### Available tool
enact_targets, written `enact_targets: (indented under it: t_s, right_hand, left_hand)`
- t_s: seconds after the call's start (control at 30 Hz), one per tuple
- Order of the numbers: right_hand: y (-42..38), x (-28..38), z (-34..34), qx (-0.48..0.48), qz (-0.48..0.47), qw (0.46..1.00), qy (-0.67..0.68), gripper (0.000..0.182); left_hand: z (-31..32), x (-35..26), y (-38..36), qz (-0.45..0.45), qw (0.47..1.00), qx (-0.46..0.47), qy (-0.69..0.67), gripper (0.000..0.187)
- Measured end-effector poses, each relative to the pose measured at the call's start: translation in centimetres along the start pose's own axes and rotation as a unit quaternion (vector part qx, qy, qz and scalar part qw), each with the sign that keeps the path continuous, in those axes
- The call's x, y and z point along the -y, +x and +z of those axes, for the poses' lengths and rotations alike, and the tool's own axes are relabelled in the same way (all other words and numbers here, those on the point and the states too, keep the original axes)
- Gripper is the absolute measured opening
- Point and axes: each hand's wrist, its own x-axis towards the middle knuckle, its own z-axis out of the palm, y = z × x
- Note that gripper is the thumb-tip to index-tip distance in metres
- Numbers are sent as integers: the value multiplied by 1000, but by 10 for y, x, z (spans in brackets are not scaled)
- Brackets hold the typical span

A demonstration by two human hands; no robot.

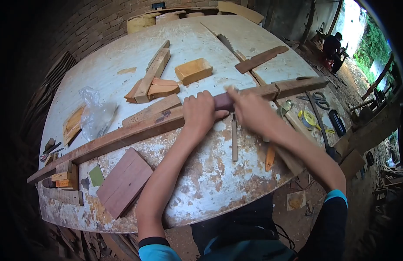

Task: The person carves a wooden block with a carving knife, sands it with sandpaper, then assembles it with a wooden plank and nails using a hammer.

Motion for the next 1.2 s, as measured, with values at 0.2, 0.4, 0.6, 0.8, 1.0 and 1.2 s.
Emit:
enact_targets:
  t_s: [0.2,0.4,0.6,0.8,1.0,1.2]
  right_hand:
    - [6,-14,-11,-22,-26,999,-1,45]
    - [-16,-9,-11,-35,-115,988,100,48]
    - [-15,-1,-61,-207,42,925,318,60]
    - [-55,-24,-21,-59,27,955,289,58]
    - [-50,-1,-28,144,222,824,500,53]
    - [-49,-3,-25,186,243,826,473,53]
  left_hand:
    - [0,0,-1,-12,1000,14,-6,58]
    - [2,2,-1,-3,1000,5,-20,58]
    - [7,5,-1,34,999,-36,-4,60]
    - [10,8,-2,32,998,-57,-4,60]
    - [13,7,-2,28,997,-78,-1,61]
    - [9,5,-2,12,999,-44,-9,61]
